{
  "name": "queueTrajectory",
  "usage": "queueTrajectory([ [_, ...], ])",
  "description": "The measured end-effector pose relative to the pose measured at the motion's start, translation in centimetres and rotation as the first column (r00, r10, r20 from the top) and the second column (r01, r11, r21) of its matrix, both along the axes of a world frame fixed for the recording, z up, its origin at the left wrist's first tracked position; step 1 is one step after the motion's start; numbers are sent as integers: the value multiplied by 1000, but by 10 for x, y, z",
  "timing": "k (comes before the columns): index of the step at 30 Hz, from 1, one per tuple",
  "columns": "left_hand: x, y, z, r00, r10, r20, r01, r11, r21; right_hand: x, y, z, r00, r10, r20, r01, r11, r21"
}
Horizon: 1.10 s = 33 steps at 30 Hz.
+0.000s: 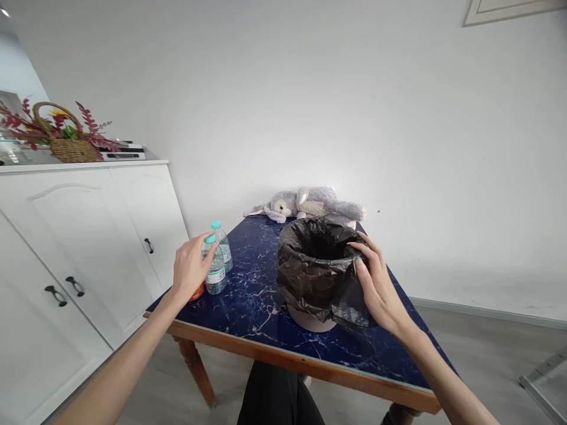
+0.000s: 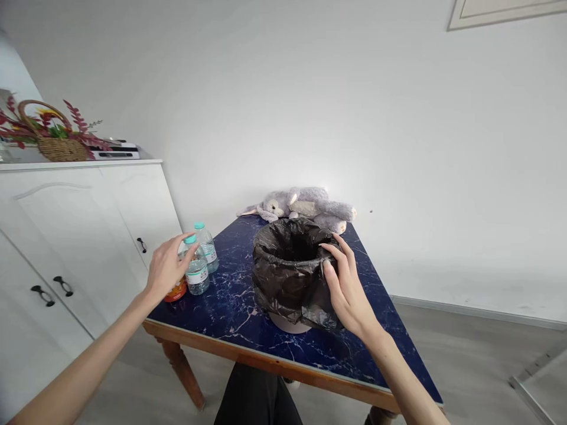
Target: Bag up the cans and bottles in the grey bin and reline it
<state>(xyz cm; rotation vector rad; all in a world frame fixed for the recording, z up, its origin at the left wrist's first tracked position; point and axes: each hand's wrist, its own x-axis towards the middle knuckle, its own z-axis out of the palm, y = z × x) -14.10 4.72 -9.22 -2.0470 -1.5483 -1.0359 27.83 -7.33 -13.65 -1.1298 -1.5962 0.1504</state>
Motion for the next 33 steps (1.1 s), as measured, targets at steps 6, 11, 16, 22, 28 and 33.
queueTrajectory([
  [6,19,-27,12,986,-93,136,85,994,65,-15,7,-3,1000,-11,-27,12,1000,29],
  [11,58,-68,67,899,-347,268,227,891,394,-27,15,-4,999,2,-41,-1,999,36],
  [16,99,-97,127,708,-666,234,393,648,653,-37,20,-2,998,31,-53,-30,999,27],
  [22,145,-78,131,593,-774,222,679,628,380,-42,21,1,997,44,-56,-44,999,-1],
  [28,149,-48,97,719,-690,84,694,709,-124,-38,19,4,997,52,-60,-53,998,-23],
  [33,121,-32,83,819,-572,48,573,813,-102,-35,20,5,996,67,-59,-68,998,-2],
])
